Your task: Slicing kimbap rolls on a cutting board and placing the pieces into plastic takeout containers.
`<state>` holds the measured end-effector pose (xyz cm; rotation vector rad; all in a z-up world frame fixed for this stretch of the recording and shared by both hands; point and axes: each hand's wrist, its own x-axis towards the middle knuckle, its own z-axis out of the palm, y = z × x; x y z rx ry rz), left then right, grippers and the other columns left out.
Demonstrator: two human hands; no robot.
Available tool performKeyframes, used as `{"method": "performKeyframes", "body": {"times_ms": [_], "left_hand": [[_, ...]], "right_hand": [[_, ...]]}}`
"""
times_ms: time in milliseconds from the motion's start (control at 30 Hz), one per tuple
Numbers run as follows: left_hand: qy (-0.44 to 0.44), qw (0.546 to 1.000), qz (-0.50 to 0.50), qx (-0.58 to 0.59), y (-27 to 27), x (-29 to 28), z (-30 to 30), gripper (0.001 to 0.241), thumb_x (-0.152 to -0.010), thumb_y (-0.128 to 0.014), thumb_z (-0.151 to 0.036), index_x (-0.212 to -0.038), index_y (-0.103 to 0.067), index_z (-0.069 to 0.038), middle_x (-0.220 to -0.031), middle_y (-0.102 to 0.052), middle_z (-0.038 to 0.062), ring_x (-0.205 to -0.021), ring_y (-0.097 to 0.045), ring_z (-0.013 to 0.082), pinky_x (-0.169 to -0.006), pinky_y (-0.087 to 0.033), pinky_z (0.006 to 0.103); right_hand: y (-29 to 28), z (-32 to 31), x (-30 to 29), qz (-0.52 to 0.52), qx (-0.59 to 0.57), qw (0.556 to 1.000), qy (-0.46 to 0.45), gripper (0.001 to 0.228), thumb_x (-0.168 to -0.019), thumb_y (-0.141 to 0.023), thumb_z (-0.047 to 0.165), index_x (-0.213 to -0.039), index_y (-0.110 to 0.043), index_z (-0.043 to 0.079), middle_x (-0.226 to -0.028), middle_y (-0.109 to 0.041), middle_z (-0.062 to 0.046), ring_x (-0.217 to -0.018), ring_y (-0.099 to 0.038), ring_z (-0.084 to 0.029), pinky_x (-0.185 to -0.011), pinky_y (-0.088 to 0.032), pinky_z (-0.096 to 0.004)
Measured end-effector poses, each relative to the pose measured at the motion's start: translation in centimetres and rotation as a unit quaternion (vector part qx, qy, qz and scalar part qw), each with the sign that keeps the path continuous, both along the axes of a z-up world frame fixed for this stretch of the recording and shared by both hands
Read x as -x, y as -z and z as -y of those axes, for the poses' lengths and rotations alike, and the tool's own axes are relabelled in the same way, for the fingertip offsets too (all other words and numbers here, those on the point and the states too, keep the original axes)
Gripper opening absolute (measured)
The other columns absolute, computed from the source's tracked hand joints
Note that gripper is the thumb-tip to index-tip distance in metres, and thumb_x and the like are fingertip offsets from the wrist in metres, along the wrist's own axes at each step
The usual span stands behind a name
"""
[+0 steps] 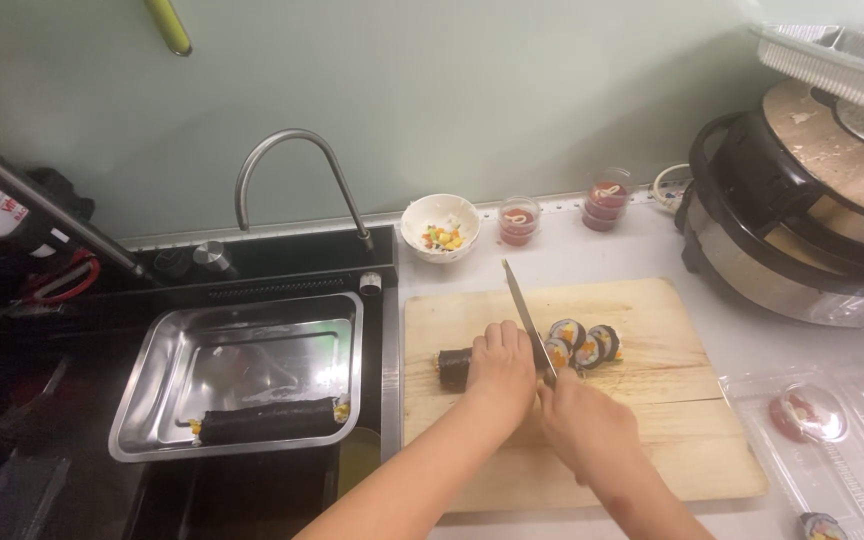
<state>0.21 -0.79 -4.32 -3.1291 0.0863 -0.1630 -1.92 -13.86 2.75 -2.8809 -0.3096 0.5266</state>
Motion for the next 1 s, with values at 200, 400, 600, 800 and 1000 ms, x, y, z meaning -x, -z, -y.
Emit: {"method": "performKeyframes", "body": {"times_ms": [200, 400, 600, 800, 1000], "left_hand": [[-0.020, 0.999, -0.003, 0.027, 0.4, -0.2, 0.1, 0.048, -0.081, -0.064, -0.020, -0.120, -0.056, 0.007, -0.114, -0.051, 0.017, -0.107, -0.047, 0.0315, -0.089, -0.040, 0.0413], [-0.022, 1.000, -0.017, 0.001, -0.8, 0.3, 0.3, 0.044, -0.084, -0.062, -0.017, -0.121, -0.056, 0.007, -0.115, -0.051, 0.017, -0.106, -0.046, 0.0308, -0.090, -0.040, 0.0409], [-0.034, 0.999, 0.010, 0.023, 0.6, -0.1, 0.7, 0.050, -0.082, -0.064, -0.022, -0.121, -0.056, 0.007, -0.115, -0.051, 0.017, -0.107, -0.046, 0.0316, -0.091, -0.039, 0.0416], [-0.046, 0.998, 0.013, 0.032, 1.3, -0.8, 0.3, 0.045, -0.084, -0.061, -0.018, -0.121, -0.057, 0.006, -0.116, -0.052, 0.017, -0.108, -0.047, 0.0313, -0.090, -0.039, 0.0428], [-0.044, 0.998, 0.035, 0.043, 2.1, -0.6, 0.4, 0.043, -0.085, -0.058, -0.018, -0.122, -0.058, 0.004, -0.117, -0.053, 0.016, -0.108, -0.047, 0.0314, -0.091, -0.040, 0.0430]], "right_hand": [[2.7, 1.7, 1.3, 0.001, -0.020, 1.000, 0.002, 0.040, -0.103, -0.040, 0.043, -0.112, -0.052, 0.006, -0.076, -0.075, -0.017, -0.071, -0.078, -0.037, -0.070, -0.061, -0.047], [5.4, 3.1, 1.5, 0.029, 0.027, 0.999, -0.006, 0.038, -0.098, -0.044, 0.048, -0.106, -0.052, 0.012, -0.080, -0.076, -0.015, -0.080, -0.075, -0.035, -0.075, -0.058, -0.051], [0.6, 0.2, 0.0, -0.081, -0.046, 0.995, 0.028, 0.041, -0.107, -0.034, 0.039, -0.102, -0.057, 0.006, -0.084, -0.076, -0.017, -0.067, -0.079, -0.039, -0.071, -0.063, -0.046], [4.3, 3.1, 2.1, -0.006, 0.033, 0.999, -0.005, 0.039, -0.098, -0.043, 0.049, -0.111, -0.054, 0.014, -0.090, -0.077, -0.017, -0.089, -0.075, -0.036, -0.083, -0.056, -0.052], [6.1, 1.2, -0.9, -0.008, -0.005, 1.000, -0.007, 0.039, -0.102, -0.042, 0.045, -0.105, -0.059, 0.010, -0.090, -0.077, -0.019, -0.086, -0.075, -0.038, -0.083, -0.057, -0.051]]}}
